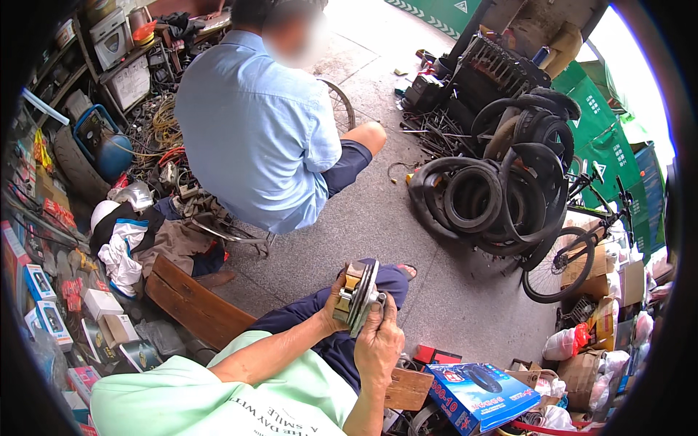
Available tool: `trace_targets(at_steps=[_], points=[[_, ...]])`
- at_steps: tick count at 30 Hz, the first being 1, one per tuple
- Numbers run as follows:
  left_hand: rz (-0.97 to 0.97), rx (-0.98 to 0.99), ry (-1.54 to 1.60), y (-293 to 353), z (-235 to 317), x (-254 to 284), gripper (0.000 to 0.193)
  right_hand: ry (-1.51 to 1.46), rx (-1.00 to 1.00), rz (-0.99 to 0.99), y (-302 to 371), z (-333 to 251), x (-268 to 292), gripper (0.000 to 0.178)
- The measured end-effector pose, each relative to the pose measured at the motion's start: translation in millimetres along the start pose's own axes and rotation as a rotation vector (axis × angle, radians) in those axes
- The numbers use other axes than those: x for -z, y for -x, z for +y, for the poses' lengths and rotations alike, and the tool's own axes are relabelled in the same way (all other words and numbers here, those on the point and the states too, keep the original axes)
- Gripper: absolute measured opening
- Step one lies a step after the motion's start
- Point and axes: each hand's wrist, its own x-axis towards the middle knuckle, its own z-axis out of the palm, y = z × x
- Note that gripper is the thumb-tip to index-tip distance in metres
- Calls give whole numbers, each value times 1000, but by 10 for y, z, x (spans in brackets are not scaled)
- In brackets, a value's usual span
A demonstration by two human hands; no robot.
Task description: The person sits on the floor and holds a circular mechanical part, rotating it with both hands to view different sides. The person continues to turn and inspect the part throughout the clip without using any tools.
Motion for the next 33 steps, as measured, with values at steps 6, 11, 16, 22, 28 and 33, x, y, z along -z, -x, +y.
trace_targets(at_steps=[6,11,16,22,28,33], points=[[127,18,-167,-45,-39,-132,62,281,-43,-132,67,-72,333,63],[112,58,-96,-28,-68,1,59,401,-16,-118,150,-72,366,72],[88,83,-66,7,-34,85,58,410,-21,-125,178,-115,347,78],[83,51,-74,-5,-43,62,60,355,-32,-145,143,-148,350,84],[86,49,-152,-8,-27,18,63,336,-29,-139,113,-143,319,83],[85,36,-169,-34,-4,52,65,314,-27,-113,97,-127,285,83]])
